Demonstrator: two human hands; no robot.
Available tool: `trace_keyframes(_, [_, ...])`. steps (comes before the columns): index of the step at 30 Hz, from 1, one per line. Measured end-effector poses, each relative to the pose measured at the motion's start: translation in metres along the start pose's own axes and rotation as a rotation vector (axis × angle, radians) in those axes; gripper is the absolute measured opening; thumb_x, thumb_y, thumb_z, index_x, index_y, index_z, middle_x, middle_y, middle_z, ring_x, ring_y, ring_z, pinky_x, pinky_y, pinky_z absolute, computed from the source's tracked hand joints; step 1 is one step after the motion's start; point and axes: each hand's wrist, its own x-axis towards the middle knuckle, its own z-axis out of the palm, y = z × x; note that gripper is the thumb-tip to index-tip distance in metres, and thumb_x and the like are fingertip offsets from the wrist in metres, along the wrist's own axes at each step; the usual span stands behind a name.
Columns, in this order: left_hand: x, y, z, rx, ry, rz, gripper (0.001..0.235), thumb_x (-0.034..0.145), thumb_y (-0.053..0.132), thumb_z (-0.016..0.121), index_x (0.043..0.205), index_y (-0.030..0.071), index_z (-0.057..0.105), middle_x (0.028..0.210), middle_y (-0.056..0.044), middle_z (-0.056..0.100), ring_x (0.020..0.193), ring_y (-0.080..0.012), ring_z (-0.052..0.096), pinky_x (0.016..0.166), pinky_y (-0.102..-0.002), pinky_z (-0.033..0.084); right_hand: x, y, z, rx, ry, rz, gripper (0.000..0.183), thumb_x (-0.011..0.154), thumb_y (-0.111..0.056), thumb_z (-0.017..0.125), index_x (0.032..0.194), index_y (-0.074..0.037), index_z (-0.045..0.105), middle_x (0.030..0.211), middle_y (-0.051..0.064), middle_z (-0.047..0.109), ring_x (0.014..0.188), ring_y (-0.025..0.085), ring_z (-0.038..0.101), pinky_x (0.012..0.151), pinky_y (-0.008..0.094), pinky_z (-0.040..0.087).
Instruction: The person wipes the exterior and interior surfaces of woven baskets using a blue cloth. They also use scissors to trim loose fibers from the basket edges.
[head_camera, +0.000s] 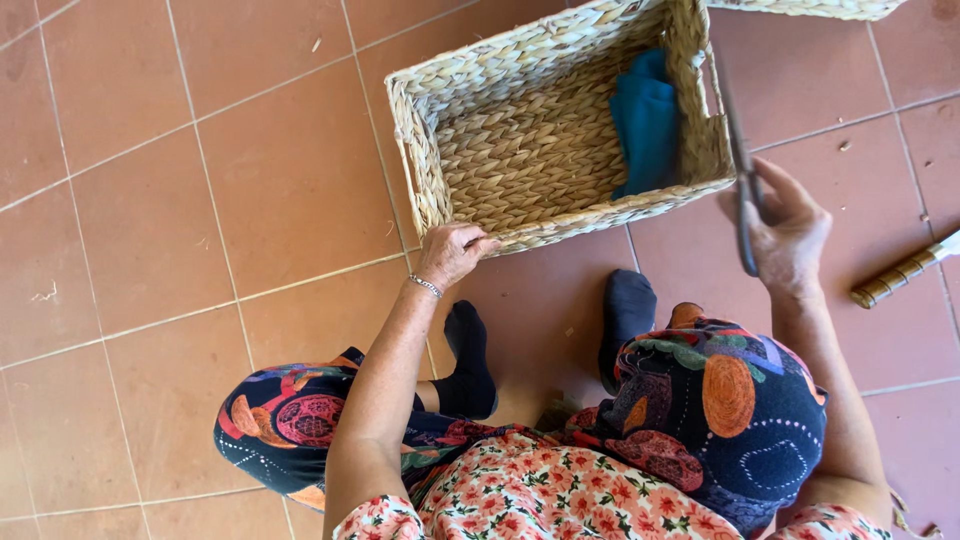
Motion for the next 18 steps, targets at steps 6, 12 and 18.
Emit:
trace_keyframes(6, [-0.002,0.009,-0.013,-0.029,0.031,0.014,0.034,0.082,0.040,0.081,0.094,0.008,0.079,0.084,-0.011,0.075,0.076,-0.0282,0.071,0.070,-0.041,0.057,-0.032,0.073,-0.043,-0.510,0.303,0.079,0.046,0.101,-0.031,0.090,0.136,-0.009,0.072,0.086,0.012,0.071,0.076,0.018,0.065,0.070,0.031,0.052])
trace_keyframes(12, [-0.008,-0.002,-0.036,0.120,-0.078,0.013,0.038,0.089,0.042,0.079,0.094,0.005,0.079,0.088,-0.013,0.074,0.087,-0.0310,0.070,0.080,-0.043,0.057,-0.087,0.167,-0.068,-0.954,0.177,0.351,0.056,0.093,-0.058,0.075,0.129,-0.015,0.074,0.086,0.016,0.075,0.084,0.040,0.073,0.085,0.054,0.055])
trace_keyframes(18, [0.014,0.001,-0.022,0.017,-0.013,-0.081,0.028,0.094,0.038,0.072,0.097,0.010,0.078,0.103,-0.008,0.078,0.096,-0.0249,0.072,0.088,-0.037,0.059,-0.100,0.183,-0.070,-0.880,0.093,0.573,0.079,0.077,-0.072,0.080,0.137,-0.021,0.071,0.094,0.023,0.074,0.098,0.044,0.068,0.085,0.054,0.051])
